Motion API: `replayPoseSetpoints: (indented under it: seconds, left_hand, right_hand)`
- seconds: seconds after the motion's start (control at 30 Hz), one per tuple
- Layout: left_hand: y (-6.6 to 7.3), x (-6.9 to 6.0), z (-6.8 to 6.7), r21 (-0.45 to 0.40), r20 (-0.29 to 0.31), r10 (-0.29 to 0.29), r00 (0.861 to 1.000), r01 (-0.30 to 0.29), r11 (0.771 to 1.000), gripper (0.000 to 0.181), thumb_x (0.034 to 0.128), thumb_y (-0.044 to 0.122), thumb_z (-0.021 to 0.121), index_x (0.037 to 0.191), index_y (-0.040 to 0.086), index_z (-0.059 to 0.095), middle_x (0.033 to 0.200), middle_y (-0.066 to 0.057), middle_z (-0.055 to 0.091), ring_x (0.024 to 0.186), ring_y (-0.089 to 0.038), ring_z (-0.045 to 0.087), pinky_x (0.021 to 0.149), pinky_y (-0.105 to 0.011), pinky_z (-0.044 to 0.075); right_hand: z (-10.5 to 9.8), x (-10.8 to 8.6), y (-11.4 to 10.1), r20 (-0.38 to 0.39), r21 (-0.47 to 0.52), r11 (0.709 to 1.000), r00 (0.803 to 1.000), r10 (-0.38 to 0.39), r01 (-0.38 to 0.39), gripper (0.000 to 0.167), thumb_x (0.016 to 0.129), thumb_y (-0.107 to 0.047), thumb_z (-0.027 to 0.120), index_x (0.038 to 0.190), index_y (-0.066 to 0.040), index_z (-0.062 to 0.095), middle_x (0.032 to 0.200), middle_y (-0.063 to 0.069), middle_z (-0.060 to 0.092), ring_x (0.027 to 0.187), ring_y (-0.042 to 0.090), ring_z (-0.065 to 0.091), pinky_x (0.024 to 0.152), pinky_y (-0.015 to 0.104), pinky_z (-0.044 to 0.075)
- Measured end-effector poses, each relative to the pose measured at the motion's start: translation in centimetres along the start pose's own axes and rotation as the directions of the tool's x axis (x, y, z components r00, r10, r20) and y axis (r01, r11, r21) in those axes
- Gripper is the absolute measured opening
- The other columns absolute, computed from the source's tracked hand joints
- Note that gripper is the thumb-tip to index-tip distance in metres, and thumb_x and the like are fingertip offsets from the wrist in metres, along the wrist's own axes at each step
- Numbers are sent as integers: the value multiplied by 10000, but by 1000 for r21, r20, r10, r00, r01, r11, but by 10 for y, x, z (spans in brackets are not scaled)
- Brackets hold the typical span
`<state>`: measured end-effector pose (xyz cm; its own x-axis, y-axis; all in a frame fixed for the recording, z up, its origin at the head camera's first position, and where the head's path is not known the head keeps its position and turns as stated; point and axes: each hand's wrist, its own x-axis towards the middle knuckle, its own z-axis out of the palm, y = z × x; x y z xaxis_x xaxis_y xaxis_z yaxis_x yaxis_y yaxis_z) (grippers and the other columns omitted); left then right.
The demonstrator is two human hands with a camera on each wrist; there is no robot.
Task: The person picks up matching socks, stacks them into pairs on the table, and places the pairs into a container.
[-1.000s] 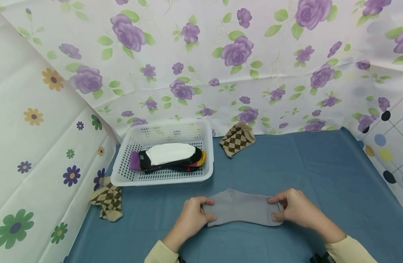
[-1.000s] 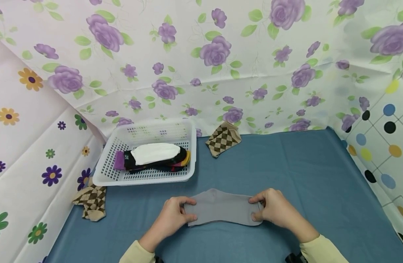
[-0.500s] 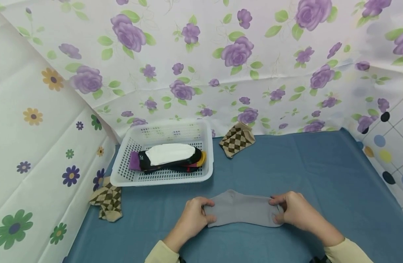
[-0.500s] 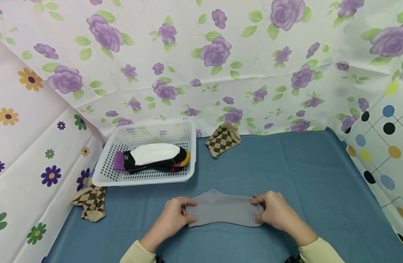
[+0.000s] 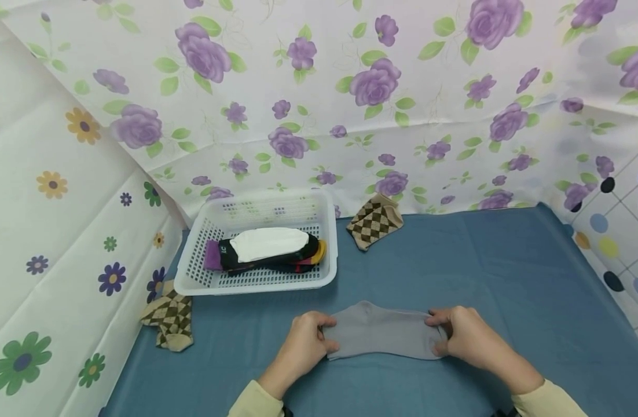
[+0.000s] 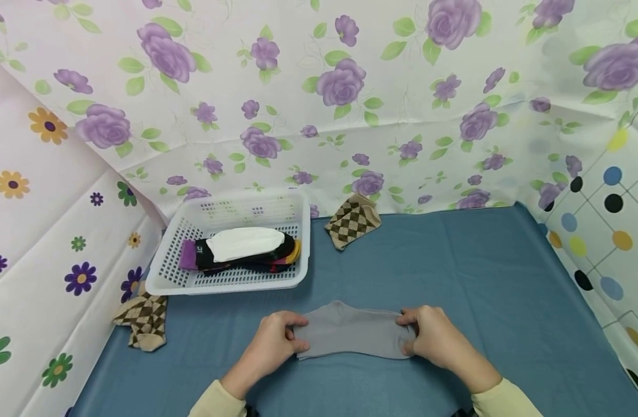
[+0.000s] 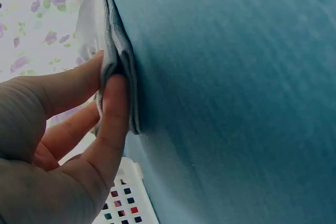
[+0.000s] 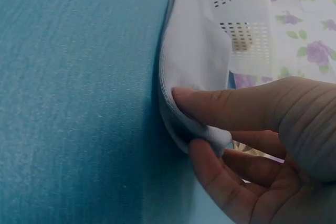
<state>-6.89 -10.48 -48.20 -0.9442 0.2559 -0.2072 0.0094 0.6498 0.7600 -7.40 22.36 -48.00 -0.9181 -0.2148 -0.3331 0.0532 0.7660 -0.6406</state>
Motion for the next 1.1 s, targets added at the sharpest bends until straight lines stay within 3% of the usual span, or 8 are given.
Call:
replayPoseSetpoints:
  seconds: [0.13, 0.2, 0.37, 0.53, 0.63, 0.83, 1.1]
  left_hand:
    - [2, -1, -3, 67, -12, 29, 1000, -28, 997, 299, 723, 132, 794, 1006, 67, 724, 886, -43, 699, 583, -22, 560, 514, -208, 471]
    - [3, 0, -5, 115, -33, 27, 999, -23, 993, 249, 750, 198, 780, 974, 98, 736, 908, -22, 704, 580, -8, 548, 511, -207, 458]
    - [4, 2, -7, 232, -127, 13, 992, 17, 973, 264, 786, 330, 742, 980, 152, 728, 718, 69, 649, 525, -23, 507, 464, -236, 404]
    - [5, 4, -7, 287, -187, 6, 982, 49, 957, 308, 763, 367, 755, 991, 166, 704, 727, 76, 631, 573, -15, 504, 493, -242, 398]
    - [5, 7, -5, 288, -185, -14, 983, 68, 955, 329, 756, 385, 757, 990, 165, 689, 765, 62, 643, 597, -21, 514, 512, -245, 412]
    - [4, 13, -2, 264, -142, -54, 988, 90, 960, 336, 737, 364, 778, 975, 153, 670, 823, 36, 638, 651, -71, 537, 547, -275, 429]
    - [6, 18, -1, 238, -101, -81, 992, 103, 966, 316, 692, 278, 824, 921, 148, 648, 833, 16, 614, 668, -109, 532, 550, -292, 425]
  right_hand:
    - [-2, 0, 3, -9, -14, 1000, 1000, -14, 14, 385, 654, -283, 834, 1014, -210, 718, 1276, 122, 593, 822, 172, 635, 591, 276, 471]
    - [-3, 0, 5, -20, 4, 1000, 1000, -8, 8, 323, 690, -323, 810, 978, -215, 710, 1172, 85, 649, 711, 96, 602, 552, 261, 459]
    - [-5, 2, 6, -58, 32, 999, 998, 14, -12, 299, 757, -336, 765, 965, -169, 629, 962, 5, 656, 756, 99, 633, 580, 275, 500]
    - [-5, 5, 3, -63, -23, 998, 997, 51, -53, 470, 743, -394, 769, 1076, -118, 585, 1010, 59, 619, 803, 133, 602, 596, 293, 484]
    - [-3, 6, 2, -56, -48, 997, 997, 60, -63, 536, 728, -439, 768, 1102, -98, 590, 1006, 65, 614, 803, 138, 580, 609, 303, 474]
    - [2, 10, -1, -51, -35, 998, 997, 54, -55, 508, 736, -467, 750, 1070, -110, 613, 932, 30, 606, 752, 125, 546, 603, 293, 449]
    - [7, 14, -4, -39, -21, 997, 997, 72, -73, 461, 724, -405, 777, 1032, -102, 615, 778, 26, 563, 651, 157, 497, 537, 300, 399]
